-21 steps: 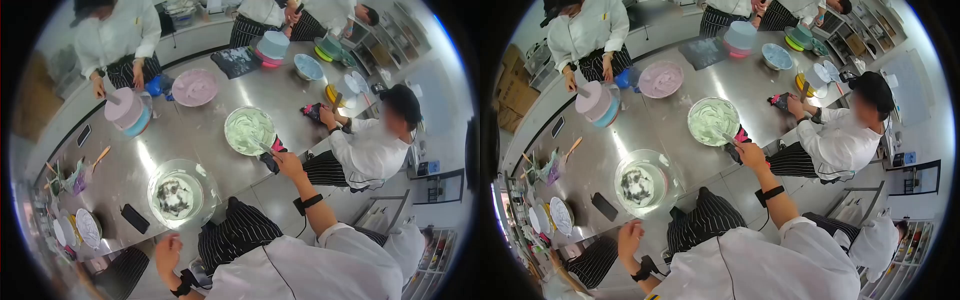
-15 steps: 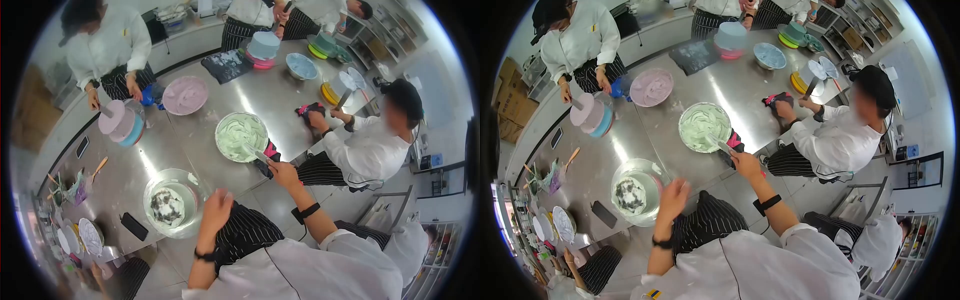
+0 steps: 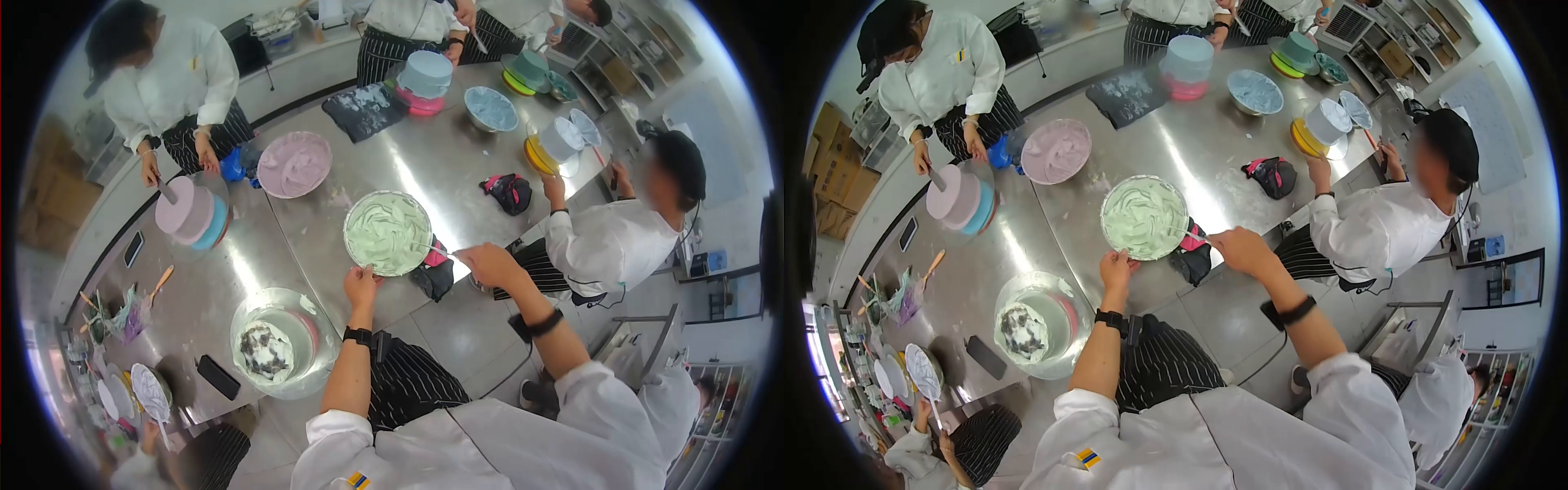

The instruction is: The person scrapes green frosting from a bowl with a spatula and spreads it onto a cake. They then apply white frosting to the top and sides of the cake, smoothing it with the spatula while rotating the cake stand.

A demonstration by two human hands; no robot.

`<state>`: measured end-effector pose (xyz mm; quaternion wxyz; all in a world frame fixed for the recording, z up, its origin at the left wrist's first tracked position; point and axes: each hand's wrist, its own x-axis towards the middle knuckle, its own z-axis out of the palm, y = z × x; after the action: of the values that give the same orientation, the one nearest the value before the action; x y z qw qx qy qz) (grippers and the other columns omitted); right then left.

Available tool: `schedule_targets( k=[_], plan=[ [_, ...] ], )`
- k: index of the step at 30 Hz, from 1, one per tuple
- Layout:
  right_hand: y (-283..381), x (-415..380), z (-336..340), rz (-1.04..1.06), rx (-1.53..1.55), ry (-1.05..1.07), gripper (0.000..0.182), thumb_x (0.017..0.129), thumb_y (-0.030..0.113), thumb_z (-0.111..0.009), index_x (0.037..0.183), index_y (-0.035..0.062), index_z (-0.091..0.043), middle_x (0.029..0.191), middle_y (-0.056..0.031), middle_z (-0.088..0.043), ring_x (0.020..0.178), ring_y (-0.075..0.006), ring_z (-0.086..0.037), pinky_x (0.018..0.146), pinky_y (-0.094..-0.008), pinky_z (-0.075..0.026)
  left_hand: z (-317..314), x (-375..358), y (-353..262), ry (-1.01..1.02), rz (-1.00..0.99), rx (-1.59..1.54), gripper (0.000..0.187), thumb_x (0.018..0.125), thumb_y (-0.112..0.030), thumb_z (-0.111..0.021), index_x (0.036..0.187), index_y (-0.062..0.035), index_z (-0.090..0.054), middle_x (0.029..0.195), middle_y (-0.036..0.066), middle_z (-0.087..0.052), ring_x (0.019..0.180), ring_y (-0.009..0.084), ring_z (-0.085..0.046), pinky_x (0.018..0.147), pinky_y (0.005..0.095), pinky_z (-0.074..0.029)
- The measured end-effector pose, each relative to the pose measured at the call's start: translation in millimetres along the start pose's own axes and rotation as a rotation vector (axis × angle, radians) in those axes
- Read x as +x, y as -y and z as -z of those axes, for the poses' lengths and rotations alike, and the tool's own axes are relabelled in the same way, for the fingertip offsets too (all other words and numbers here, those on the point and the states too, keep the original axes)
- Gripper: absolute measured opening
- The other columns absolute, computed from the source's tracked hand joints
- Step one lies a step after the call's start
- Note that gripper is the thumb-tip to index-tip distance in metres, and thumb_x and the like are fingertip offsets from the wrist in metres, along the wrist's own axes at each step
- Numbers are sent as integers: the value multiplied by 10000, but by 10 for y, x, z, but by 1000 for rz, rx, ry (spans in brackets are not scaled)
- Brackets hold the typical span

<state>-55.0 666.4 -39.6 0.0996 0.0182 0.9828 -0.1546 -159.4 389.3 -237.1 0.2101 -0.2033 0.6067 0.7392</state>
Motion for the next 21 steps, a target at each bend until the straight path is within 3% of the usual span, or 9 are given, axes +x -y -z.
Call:
schedule_targets(
  k=[4,8,11,14,15,19,21],
  plan=[
    [-158,721,-89,13,68,412,222,986,216,-582,927,59,-727,832,-183,-730,818,-390,-697,724,-505,-536,-77,-29,-28,-33,22,-77,133,1008,-22,-604,938,52,-519,909,160,-648,729,256,-720,644,414,-675],
    [-126,886,-179,34,80,567,244,975,164,-529,862,1,-671,741,-185,-698,580,-297,-667,565,-435,-517,-162,-158,-108,-59,41,-109,126,1011,-16,-602,954,58,-517,921,161,-635,732,263,-720,654,420,-680],
    [153,946,36,-122,195,722,264,991,166,-507,810,2,-609,680,-153,-661,474,-214,-589,478,-383,-479,-190,-159,-48,-50,41,-152,121,1018,-22,-597,1005,61,-509,966,167,-633,754,267,-724,664,422,-682],
    [137,962,-104,-192,438,835,290,1009,192,-505,782,19,-562,653,-126,-635,480,-173,-557,465,-348,-474,-205,-143,21,-41,37,-210,126,1027,-26,-590,1049,57,-499,1012,172,-632,786,273,-729,686,426,-683],
    [171,941,-115,-205,410,850,311,1052,246,-478,906,17,-629,666,-83,-627,519,-157,-580,494,-335,-489,-205,-145,64,-36,31,-213,127,1029,-27,-587,1059,55,-495,1025,172,-632,802,277,-731,705,429,-684],
    [204,748,-153,-355,646,864,271,1081,268,-481,1011,51,-629,726,-62,-622,531,-124,-561,480,-295,-460,-179,-195,165,18,65,-320,220,1068,-135,-554,1144,66,-509,1044,175,-632,871,319,-736,774,466,-671],
    [122,596,-240,-436,845,850,260,1091,292,-501,1056,63,-620,749,-69,-620,537,-113,-548,474,-275,-441,-152,-279,41,-27,175,-304,313,1081,-215,-525,1191,78,-527,1035,194,-650,911,340,-736,834,457,-639]
  ],
)
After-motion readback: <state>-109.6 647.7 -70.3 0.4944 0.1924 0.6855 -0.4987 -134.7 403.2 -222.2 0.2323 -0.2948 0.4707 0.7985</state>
